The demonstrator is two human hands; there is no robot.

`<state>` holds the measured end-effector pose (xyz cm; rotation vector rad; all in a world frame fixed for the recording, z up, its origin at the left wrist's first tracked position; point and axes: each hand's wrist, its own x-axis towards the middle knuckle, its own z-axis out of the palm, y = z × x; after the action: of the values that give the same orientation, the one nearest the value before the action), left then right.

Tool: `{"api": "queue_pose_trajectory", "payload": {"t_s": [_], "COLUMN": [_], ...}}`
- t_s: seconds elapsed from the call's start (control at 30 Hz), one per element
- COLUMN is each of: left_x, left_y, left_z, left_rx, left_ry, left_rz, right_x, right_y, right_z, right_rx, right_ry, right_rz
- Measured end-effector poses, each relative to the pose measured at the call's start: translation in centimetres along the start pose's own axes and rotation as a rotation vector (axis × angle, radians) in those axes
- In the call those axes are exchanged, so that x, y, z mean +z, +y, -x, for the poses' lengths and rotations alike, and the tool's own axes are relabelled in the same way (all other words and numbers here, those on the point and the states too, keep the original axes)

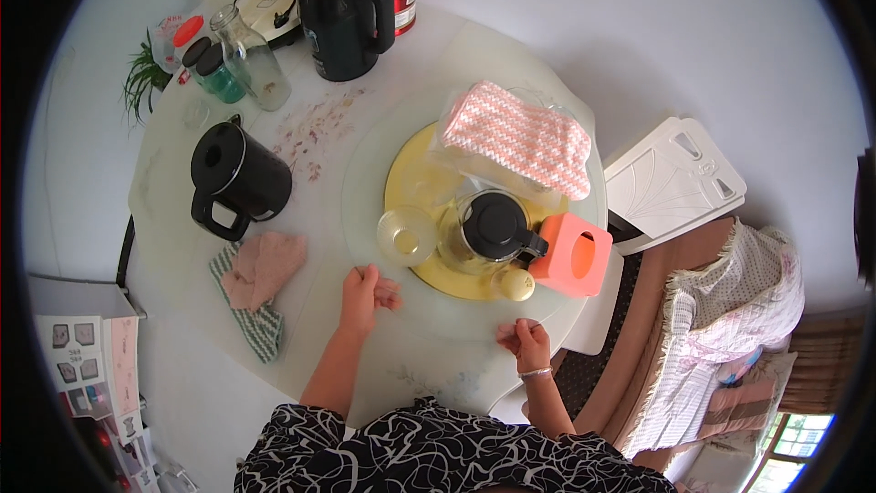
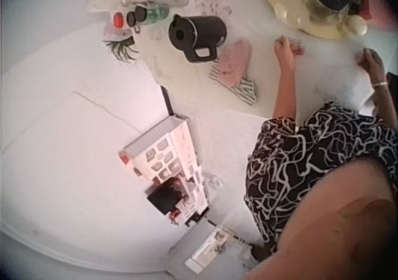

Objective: The person wipes a small pink organizer container, a glass pitcher, and a glass cup with a cloth by hand.

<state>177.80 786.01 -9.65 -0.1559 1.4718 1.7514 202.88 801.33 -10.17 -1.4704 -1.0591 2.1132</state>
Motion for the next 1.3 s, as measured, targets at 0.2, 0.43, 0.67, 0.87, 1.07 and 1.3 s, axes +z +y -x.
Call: {"api": "queue_pose_trajectory", "payload": {"t_s": [0.2,0.43,0.67,0.87,1.07,1.3], "left_x": [1.2,2.1,2.7,5.1,5.3,5.6], "left_y": [2.6,6.6,7.4,6.1,5.6,5.9], "left_z": [-4.9,-10.3,-11.9,-12.4,-12.4,-13.6], "left_rx": [0.051,0.035,-0.003,0.031,0.068,0.137], "left_ry": [0.018,-0.031,-0.131,-0.136,-0.058,-0.034], "left_rz": [-0.016,-0.071,-0.114,-0.048,-0.045,-0.017], "right_x": [3.1,6.8,6.4,4.2,4.6,5.7], "right_y": [-3.0,-4.9,-4.3,-5.7,-6.1,-7.6], "right_z": [-4.2,-7.7,-7.2,-7.7,-8.4,-10.4], "right_rx": [-0.045,-0.127,-0.111,-0.070,-0.069,-0.114], "right_ry": [-0.029,-0.035,0.049,0.008,-0.006,-0.075], "right_rz": [-0.009,-0.054,-0.149,-0.125,-0.063,-0.028]}}
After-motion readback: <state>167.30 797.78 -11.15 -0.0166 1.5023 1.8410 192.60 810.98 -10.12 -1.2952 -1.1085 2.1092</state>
